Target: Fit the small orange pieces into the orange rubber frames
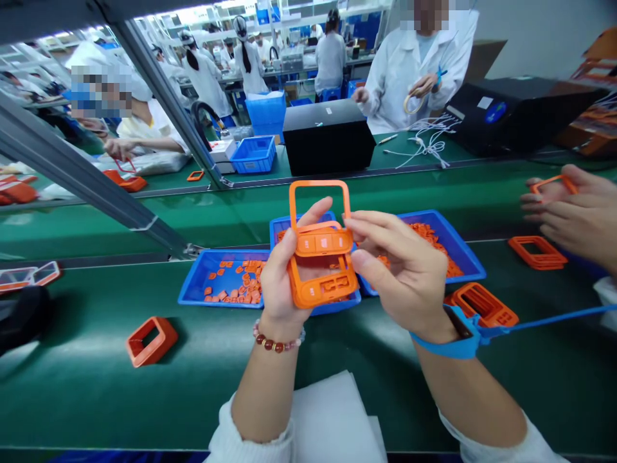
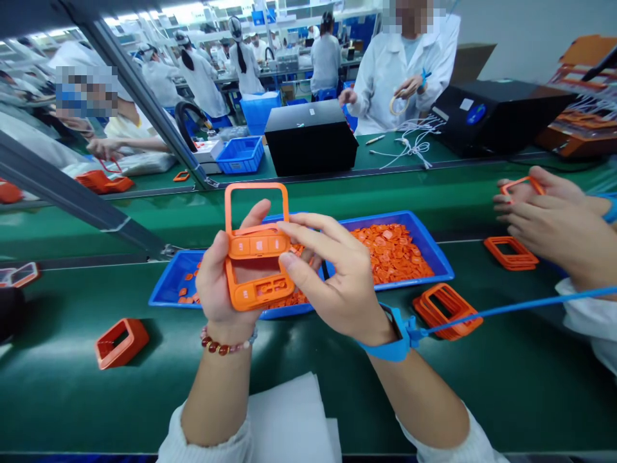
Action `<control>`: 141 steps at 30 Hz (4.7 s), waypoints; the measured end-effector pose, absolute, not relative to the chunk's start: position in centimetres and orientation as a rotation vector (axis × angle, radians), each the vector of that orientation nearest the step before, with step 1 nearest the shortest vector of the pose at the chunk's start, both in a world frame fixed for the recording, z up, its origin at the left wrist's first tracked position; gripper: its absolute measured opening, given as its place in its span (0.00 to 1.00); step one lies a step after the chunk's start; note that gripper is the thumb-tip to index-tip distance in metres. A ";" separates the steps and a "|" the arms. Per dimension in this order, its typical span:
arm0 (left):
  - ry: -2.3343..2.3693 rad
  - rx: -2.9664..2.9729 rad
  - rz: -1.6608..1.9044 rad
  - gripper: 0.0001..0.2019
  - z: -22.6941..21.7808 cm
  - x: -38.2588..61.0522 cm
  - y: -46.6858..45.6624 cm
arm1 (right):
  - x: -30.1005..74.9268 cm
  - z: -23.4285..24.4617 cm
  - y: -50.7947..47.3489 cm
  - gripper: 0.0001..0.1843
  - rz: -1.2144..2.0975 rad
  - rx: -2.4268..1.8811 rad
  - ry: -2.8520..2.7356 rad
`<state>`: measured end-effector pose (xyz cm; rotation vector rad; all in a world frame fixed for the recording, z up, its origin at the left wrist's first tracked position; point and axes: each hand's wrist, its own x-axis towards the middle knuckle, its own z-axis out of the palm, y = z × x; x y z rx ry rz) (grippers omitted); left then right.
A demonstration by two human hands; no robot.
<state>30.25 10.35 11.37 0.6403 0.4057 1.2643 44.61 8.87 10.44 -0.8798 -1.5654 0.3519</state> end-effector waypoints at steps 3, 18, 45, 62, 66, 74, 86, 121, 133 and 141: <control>0.397 0.682 1.290 0.20 11.4 30.0 10.5 | 45.3 11.0 8.8 0.08 0.195 -0.860 -1.539; 0.399 0.743 1.435 0.23 11.5 29.9 10.7 | 43.6 11.1 8.1 0.10 0.279 -0.997 -1.598; 0.198 0.817 1.764 0.20 12.6 27.6 10.5 | 43.6 10.8 8.8 0.07 1.598 -0.748 -1.539; 0.140 0.928 1.700 0.18 12.2 26.8 10.4 | 43.4 10.4 8.9 0.10 1.572 -0.797 -1.628; 0.198 0.900 1.704 0.16 12.2 26.9 10.2 | 43.4 10.3 8.9 0.10 1.566 -0.779 -1.636; 0.251 0.901 1.706 0.15 12.3 26.8 10.0 | 43.5 10.2 8.9 0.11 1.568 -0.801 -1.635; 0.297 0.860 1.424 0.24 11.0 27.7 11.2 | 45.3 10.9 9.3 0.08 0.911 -1.094 -1.694; 0.285 0.874 1.119 0.28 9.0 29.4 11.4 | 44.3 10.7 8.4 0.34 0.253 -0.905 -1.639; 0.240 0.891 1.097 0.27 9.0 29.3 11.6 | 44.4 10.4 8.7 0.36 0.253 -0.874 -1.639; 0.233 0.863 1.136 0.25 9.2 29.4 11.5 | 44.5 10.4 8.8 0.37 0.251 -0.885 -1.643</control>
